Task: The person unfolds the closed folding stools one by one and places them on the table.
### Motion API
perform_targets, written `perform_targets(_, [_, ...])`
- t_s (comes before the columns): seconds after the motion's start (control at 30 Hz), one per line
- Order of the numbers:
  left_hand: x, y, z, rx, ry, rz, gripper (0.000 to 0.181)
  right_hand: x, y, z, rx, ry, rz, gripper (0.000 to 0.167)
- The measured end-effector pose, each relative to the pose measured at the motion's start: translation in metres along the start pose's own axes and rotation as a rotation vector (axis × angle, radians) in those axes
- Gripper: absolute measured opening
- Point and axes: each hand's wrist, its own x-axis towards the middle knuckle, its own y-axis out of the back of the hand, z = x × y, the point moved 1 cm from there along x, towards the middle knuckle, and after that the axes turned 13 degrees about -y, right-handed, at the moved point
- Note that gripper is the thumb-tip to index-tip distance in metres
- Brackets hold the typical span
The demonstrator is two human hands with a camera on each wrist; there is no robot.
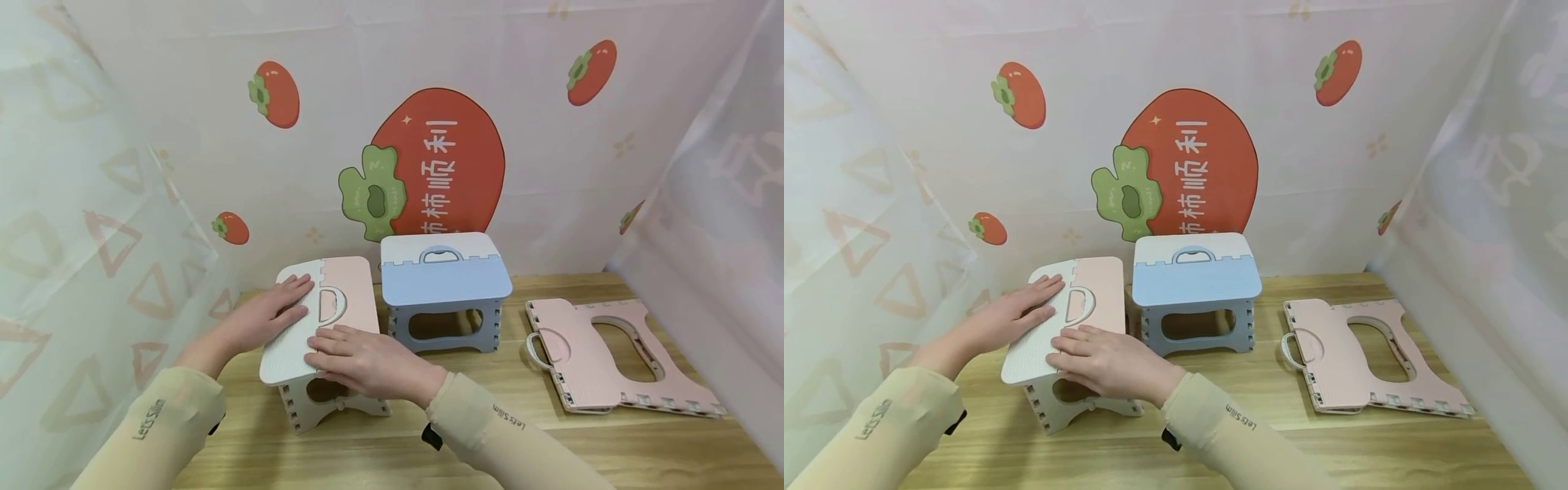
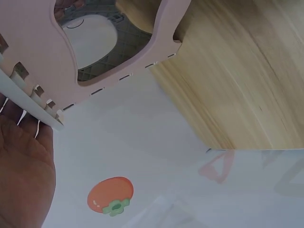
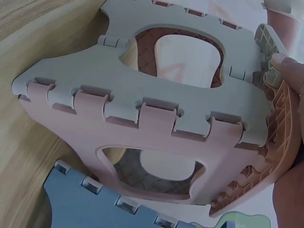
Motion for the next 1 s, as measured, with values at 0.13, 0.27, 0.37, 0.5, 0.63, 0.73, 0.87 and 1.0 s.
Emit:
perform_targets(0.13, [-0.006,-0.001,-0.001,0.022,0.015,0.005,0.057,0.000,0.001,-0.002,0.038,-0.010,-0.026,0.037])
perform_targets(0.27, [-0.013,0.000,0.002,0.055,0.030,0.008,0.056,-0.001,0.001,-0.002,0.053,-0.017,-0.059,0.037])
perform_targets(0.37, [-0.019,0.002,0.007,0.073,0.055,0.011,0.057,0.000,0.002,-0.002,0.051,-0.026,-0.083,0.038])
perform_targets(0.5, [-0.024,0.004,0.013,0.096,0.099,0.015,0.059,0.000,0.002,0.000,0.019,-0.039,-0.105,0.039])
perform_targets(0.63, [-0.029,0.004,0.017,0.138,0.144,0.016,0.059,0.000,0.003,0.002,0.008,-0.069,-0.113,0.038])
perform_targets(0.73, [-0.031,0.004,0.020,0.176,0.163,0.024,0.059,-0.001,0.006,0.005,0.001,-0.108,-0.110,0.037])
perform_targets(0.87, [-0.033,0.003,0.024,0.219,0.173,0.033,0.058,-0.002,0.008,0.009,0.001,-0.170,-0.092,0.036])
perform_targets(1.0, [-0.036,0.002,0.029,0.251,0.190,0.033,0.058,-0.002,0.008,0.008,0.024,-0.212,-0.074,0.036])
